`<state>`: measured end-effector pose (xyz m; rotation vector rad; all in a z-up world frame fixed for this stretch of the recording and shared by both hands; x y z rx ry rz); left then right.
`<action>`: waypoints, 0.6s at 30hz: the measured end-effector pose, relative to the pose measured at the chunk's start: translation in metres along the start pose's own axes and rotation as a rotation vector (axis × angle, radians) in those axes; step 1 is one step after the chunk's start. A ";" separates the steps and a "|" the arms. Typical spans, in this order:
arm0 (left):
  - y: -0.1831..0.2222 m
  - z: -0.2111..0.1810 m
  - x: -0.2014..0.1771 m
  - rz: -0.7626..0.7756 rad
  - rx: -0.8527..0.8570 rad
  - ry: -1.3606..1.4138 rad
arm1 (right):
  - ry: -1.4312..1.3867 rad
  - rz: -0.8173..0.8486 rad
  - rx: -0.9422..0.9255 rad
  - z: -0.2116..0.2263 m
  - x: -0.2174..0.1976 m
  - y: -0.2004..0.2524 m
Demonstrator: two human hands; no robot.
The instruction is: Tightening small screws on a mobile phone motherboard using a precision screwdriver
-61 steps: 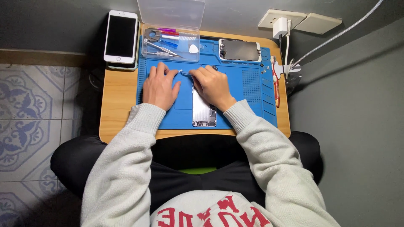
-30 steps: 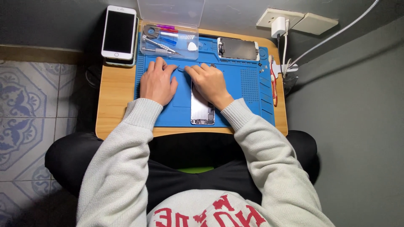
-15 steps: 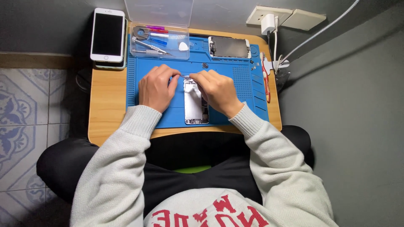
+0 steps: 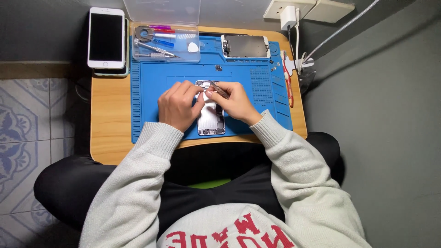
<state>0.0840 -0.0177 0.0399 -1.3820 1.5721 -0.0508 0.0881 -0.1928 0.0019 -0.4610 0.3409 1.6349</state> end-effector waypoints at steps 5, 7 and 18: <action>0.005 -0.001 0.007 -0.019 0.107 -0.120 | -0.175 0.038 0.083 0.005 0.001 0.003; 0.000 -0.006 0.003 -0.024 0.106 -0.091 | -0.164 0.029 0.091 0.003 -0.002 0.000; 0.002 -0.016 0.000 -0.066 0.173 -0.168 | -0.199 0.017 0.107 -0.019 0.005 -0.003</action>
Point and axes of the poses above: each hand's wrist, its own y-axis away from the middle knuckle, its own x-axis out of the palm, z = x × y, the point moved 7 cm from there along -y, towards the middle knuckle, and after that the axes turned 10 degrees about y, right-handed, at the moved point
